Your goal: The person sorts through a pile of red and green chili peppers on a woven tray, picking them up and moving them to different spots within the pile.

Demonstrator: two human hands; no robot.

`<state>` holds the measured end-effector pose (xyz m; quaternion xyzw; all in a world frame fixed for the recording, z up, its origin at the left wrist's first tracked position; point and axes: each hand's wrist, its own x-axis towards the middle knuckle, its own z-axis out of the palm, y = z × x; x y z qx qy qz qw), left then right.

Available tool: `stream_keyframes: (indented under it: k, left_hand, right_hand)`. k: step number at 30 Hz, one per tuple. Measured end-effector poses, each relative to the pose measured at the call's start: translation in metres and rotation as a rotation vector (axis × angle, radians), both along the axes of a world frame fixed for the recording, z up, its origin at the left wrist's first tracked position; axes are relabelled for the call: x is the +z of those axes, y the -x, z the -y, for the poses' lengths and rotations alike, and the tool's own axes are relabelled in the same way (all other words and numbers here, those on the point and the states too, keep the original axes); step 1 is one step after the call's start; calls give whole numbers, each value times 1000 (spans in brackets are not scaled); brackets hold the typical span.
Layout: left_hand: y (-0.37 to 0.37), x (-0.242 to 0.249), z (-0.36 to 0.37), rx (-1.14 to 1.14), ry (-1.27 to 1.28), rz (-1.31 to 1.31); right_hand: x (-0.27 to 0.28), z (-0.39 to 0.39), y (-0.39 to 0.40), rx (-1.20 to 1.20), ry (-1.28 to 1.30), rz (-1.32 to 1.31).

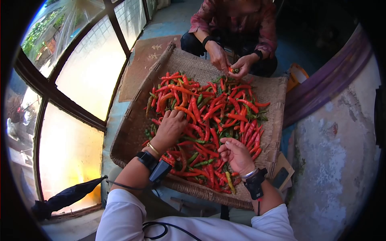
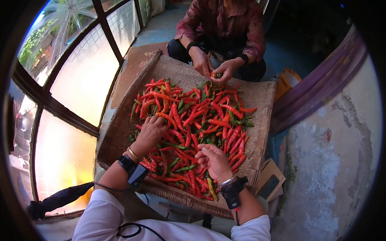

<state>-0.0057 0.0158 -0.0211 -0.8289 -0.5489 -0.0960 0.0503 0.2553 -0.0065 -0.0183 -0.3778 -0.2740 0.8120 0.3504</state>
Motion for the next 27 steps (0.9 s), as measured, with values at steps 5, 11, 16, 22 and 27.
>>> stream_keyframes:
  k: [5, 11, 16, 22, 27]
  left_hand:
    - [0, 5, 3, -96, 61, -60]
    - [-29, 24, 26, -172, 54, 486]
    - [-48, 24, 45, -203, 265, 737]
    - [-53, 21, 55, -228, 475, 738]
    - [-50, 28, 52, -197, 517, 882]
  right_hand:
    - [1, 3, 4, 35, 12, 47]
    - [10, 11, 15, 176, -234, 320]
    - [10, 21, 23, 227, -337, 252]
    - [4, 25, 24, 95, -209, 261]
    - [6, 8, 10, -65, -148, 199]
